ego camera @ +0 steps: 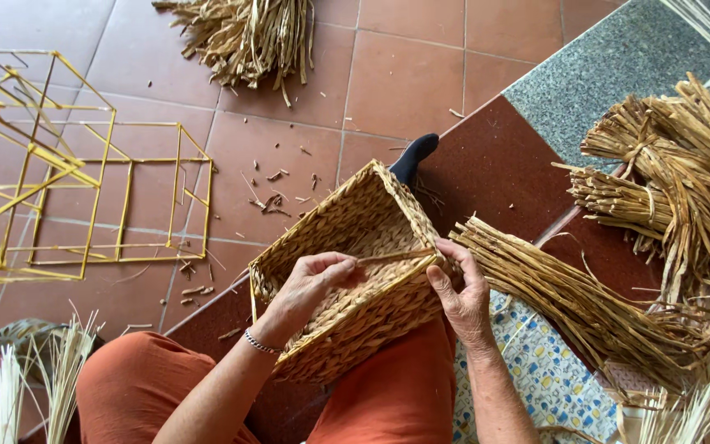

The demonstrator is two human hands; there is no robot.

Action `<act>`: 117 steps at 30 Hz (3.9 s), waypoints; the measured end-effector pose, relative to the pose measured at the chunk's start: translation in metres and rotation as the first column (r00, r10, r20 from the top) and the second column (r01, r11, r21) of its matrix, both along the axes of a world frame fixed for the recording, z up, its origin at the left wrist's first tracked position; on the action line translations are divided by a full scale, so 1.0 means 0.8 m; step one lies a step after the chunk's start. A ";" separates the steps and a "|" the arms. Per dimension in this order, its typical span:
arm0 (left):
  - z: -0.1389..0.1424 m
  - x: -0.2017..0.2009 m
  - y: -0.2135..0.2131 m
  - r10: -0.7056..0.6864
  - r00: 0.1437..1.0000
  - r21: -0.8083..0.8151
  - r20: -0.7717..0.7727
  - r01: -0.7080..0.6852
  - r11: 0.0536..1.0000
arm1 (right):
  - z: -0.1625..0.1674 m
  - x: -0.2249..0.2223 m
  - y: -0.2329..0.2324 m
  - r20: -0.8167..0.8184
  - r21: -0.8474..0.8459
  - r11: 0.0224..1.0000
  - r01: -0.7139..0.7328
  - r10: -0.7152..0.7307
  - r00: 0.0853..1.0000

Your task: The person sits on the floor and weaves dried plant fibers into a rectangular basket. They use scissors to trim excess strands and continue interlacing fibers to build up the basket walls.

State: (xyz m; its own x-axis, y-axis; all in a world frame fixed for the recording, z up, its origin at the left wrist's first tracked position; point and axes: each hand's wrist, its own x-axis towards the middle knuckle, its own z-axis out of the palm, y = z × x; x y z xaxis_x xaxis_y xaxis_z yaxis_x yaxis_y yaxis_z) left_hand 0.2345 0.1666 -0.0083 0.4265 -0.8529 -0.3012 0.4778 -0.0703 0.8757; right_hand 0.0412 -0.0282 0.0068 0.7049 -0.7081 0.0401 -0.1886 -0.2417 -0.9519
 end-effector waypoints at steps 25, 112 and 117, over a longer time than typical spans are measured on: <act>0.000 0.004 -0.078 -0.274 -0.052 0.277 0.960 0.063 0.959 | -0.007 -0.007 0.009 0.065 -0.139 0.986 0.096 -0.088 0.994; -0.021 -0.001 -0.145 -0.524 0.848 0.099 0.074 0.517 0.850 | -0.002 -0.008 0.016 0.098 -0.107 0.993 0.058 -0.047 0.994; -0.030 -0.005 -0.147 -0.445 0.895 0.006 -0.017 0.446 0.895 | 0.001 -0.007 0.019 0.158 0.111 0.991 0.072 -0.089 0.983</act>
